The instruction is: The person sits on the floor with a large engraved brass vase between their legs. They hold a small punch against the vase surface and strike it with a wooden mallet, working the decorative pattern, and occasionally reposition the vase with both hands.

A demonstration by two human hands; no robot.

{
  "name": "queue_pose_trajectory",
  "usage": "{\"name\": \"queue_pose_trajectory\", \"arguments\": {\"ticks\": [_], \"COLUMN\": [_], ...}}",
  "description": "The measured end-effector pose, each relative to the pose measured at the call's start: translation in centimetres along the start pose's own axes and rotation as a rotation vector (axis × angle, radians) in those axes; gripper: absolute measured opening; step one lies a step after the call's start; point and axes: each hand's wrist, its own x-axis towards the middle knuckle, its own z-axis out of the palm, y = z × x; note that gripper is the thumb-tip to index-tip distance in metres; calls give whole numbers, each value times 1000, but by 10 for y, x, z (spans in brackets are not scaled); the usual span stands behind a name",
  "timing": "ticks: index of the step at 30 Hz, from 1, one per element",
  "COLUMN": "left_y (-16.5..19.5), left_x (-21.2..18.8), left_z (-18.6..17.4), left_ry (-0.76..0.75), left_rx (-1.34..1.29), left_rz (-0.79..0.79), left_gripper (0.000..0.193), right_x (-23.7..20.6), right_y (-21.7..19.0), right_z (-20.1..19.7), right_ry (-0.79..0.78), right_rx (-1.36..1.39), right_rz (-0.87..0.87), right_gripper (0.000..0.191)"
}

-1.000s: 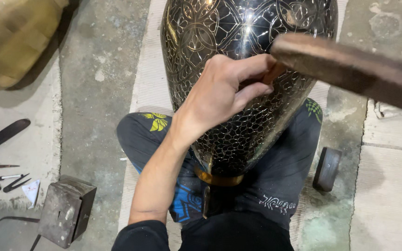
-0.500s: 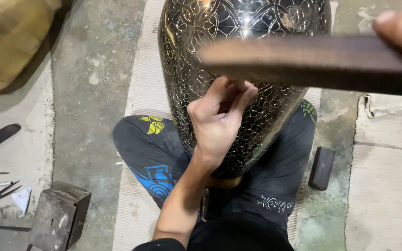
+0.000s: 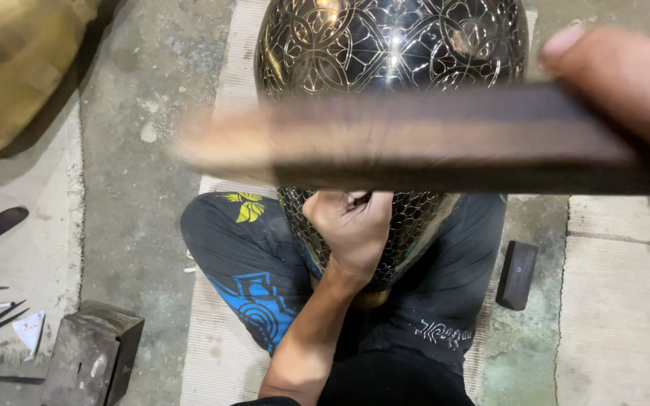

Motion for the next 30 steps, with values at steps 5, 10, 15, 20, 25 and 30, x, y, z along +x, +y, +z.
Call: {"name": "queue_pose_trajectory", "arguments": {"ticks": [5,10,15,20,25,30], "left_y": [4,9,8,-1,-8,2], "left_x": [5,13,12,7,9,18], "left_z": [8,13,15,10,9,4], "left_ry": [-14,-57,-35,-36,-45,-163], "left_rx": [-100,-175,-180,-18,-112,48], "left_rz": [-49,-43,13,33,-25,-30], "left_gripper": [28,23,24,19,21,22], "right_x": [-8,-11,-2,0,-3,-13], "right_y": [-2,-4,-1,-3,-5,5], "right_z": [-1,-3,-5,-6,-6,-1], "right_ry": [-4,-8,1,-3,8,17], "right_rx": [-1,-7,-11,-11,-1,32], "right_rz": [8,16,-9,-14,-11,14], "right_gripper": [58,60,61,63,64,66]}}
